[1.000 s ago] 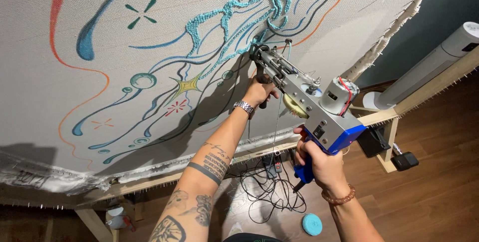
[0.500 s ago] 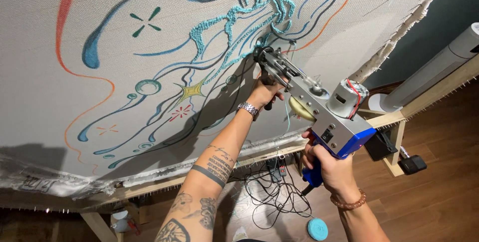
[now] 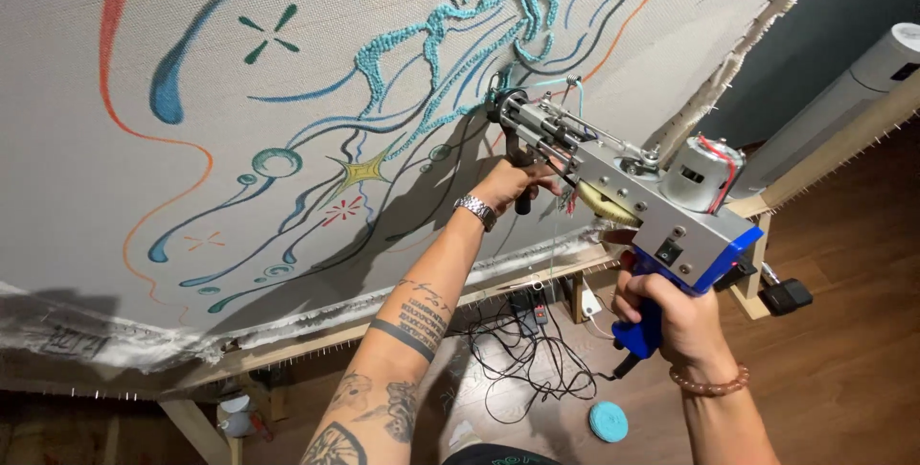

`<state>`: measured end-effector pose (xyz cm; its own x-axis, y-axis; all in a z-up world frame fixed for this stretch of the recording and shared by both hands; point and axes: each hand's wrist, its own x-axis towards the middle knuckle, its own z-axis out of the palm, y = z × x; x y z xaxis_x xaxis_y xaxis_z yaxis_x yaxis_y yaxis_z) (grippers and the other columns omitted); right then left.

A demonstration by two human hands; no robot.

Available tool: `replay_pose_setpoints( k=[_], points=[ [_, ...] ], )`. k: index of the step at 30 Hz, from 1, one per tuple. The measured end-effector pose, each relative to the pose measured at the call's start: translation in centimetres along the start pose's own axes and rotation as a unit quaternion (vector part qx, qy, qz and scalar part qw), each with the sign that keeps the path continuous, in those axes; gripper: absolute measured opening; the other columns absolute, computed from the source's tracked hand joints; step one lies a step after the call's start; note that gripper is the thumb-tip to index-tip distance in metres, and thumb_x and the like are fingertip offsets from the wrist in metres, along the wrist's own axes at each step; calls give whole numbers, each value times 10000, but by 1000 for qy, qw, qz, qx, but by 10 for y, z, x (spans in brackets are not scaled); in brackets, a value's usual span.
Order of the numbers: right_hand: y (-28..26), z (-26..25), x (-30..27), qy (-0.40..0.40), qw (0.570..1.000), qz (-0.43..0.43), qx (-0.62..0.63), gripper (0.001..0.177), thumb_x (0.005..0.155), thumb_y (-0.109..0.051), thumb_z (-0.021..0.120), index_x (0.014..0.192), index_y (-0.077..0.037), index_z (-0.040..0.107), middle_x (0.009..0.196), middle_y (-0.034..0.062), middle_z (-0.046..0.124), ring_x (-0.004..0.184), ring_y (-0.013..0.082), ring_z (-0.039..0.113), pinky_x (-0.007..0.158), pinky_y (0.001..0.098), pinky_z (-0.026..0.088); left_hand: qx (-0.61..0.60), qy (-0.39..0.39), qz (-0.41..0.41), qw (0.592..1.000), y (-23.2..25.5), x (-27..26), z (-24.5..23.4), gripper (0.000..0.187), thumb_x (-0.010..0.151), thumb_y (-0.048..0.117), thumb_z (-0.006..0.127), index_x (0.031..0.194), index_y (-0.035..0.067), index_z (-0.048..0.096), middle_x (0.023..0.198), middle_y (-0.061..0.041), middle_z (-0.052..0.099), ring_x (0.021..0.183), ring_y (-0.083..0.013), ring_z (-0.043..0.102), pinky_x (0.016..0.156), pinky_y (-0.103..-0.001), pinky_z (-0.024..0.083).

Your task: Using a tufting gun to apply yarn to a canvas on a frame to create a rug.

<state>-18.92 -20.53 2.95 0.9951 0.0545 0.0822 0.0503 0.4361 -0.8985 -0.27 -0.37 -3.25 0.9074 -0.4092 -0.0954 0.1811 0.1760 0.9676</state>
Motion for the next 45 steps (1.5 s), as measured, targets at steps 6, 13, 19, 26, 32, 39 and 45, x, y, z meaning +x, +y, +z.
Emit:
replay_pose_setpoints(
  k=[6, 13, 19, 26, 32, 39, 45],
  points=[
    [-22, -20, -17, -10, 1000, 5, 18, 400, 650, 69, 418, 1040, 33, 500, 755, 191, 567, 435, 151, 388, 391, 238, 356, 6, -48, 26, 998, -10, -10, 23, 95, 799, 93, 593, 839, 16, 633, 690, -91, 646, 581, -116, 577, 477, -192, 376],
    [-33, -26, -40, -3, 1000, 9, 27, 373, 642, 64, 423, 1003, 35, 511, 639, 146, 543, 426, 148, 398, 409, 255, 362, 56, -36, 59, 996, 9, -39, 53, 199, 766, 230, 675, 895, 78, 683, 600, -47, 591, 529, -82, 499, 464, -200, 349],
    [-39, -34, -46, -13, 999, -13, 39, 382, 650, 34, 425, 1019, -20, 506, 646, 144, 550, 418, 140, 406, 401, 242, 370, 84, -29, 44, 995, 30, -51, 70, 239, 727, 258, 697, 814, 37, 667, 573, -60, 604, 480, -77, 492, 437, -174, 361],
    [-40, -39, -48, 0, 999, -5, 42, 385, 645, 17, 434, 1020, -24, 509, 630, 143, 544, 424, 146, 407, 410, 243, 366, 140, -61, 103, 983, 15, -41, 67, 209, 744, 204, 700, 852, 25, 694, 625, -47, 642, 532, -90, 565, 484, -202, 415],
    [-35, -30, -44, 33, 999, -19, 21, 496, 616, 42, 403, 1104, 37, 494, 959, 184, 576, 539, 149, 430, 400, 218, 369, 137, -52, 89, 985, 23, -49, 64, 273, 725, 300, 702, 870, 70, 697, 668, -29, 647, 527, -85, 592, 418, -169, 351],
    [-29, -39, -35, -15, 999, -10, 44, 393, 636, 28, 435, 1022, -13, 495, 654, 141, 523, 471, 154, 411, 400, 236, 371, 90, -65, 52, 992, 16, -44, 55, 307, 809, 304, 588, 867, 14, 667, 923, -50, 702, 540, -97, 557, 492, -197, 430],
    [-29, -27, -31, -4, 1000, 0, 19, 449, 628, 26, 417, 1072, 26, 482, 787, 176, 552, 461, 138, 417, 400, 228, 362, 128, -71, 72, 987, 14, -39, 52, 305, 785, 314, 615, 923, 58, 706, 875, -35, 694, 566, -103, 557, 587, -239, 518]
  ],
)
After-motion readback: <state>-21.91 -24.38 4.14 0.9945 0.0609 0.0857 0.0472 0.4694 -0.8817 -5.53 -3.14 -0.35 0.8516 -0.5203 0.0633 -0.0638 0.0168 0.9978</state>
